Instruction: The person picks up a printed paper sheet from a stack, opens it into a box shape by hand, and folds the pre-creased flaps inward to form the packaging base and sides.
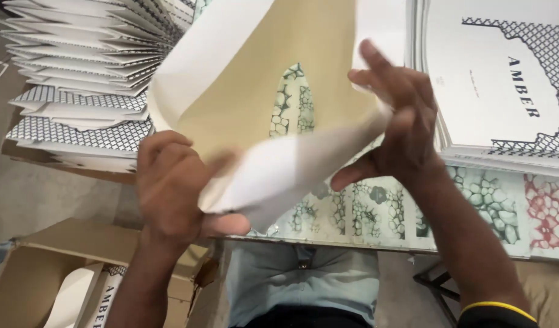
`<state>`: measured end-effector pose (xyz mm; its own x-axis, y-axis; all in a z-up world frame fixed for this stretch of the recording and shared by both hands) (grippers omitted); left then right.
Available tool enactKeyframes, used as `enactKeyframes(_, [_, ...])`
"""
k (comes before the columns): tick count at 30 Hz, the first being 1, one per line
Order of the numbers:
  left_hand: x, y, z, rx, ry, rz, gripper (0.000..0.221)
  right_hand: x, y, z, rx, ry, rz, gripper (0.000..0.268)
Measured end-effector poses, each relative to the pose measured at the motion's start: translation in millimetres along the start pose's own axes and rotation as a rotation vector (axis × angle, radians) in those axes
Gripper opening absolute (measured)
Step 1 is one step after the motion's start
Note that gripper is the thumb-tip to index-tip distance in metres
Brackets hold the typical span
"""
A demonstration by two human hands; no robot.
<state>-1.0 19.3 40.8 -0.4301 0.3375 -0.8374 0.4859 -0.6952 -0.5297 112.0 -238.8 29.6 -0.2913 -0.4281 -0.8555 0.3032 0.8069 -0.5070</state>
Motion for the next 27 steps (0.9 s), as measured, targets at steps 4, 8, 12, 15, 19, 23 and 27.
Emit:
enactKeyframes(4, [16.4,-7.6,1.5,-0.184,0.019,-0.032,0.061,-21.5,0.5,-20.1,0.207,-0.150,-0.064,0.097])
enactKeyframes(8, [25.2,-1.4,7.8,-0.230,-0.069,-0.039,0.046,-13.2,5.8,-21.1,0.278,-0.119,-0.113,0.078])
enactKeyframes(12, [-11.4,-8.9,28.5,-0.214,-0.168,-0.073,0.039,13.1,-6.8,-25.0,0.175,-0.044,-0.043,0.061])
enactKeyframes(15, [-21.8,-7.0,31.8,-0.286,-0.210,-0.126,0.027,37.4,-19.2,-26.4,0.006,0.120,0.056,0.056])
enactKeyframes(19, [30.7,-5.2,9.6,-0.003,-0.264,0.020,0.038,24.2,-24.4,-52.3,-0.010,0.050,-0.038,0.056])
enactKeyframes(23, [42.3,-25.4,-22.6,0.418,-0.333,0.314,0.060,-16.6,-30.5,1.5,0.182,-0.011,-0.108,0.068])
enactKeyframes(27, [55.8,-43.0,-50.6,0.226,-0.380,0.213,0.056,30.5,-53.9,75.5,0.483,-0.075,-0.138,0.066])
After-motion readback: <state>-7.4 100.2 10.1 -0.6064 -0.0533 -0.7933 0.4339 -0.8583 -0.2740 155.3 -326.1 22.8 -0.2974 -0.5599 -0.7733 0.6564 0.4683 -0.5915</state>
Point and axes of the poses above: each hand's wrist, its own x-axis away from the middle knuckle, its own y-axis out of the palm, z = x × y, the point moved 6 cm from there along -x, towards the middle knuckle, and after that the axes turned 6 degrees about y, right-handed, at the moved point
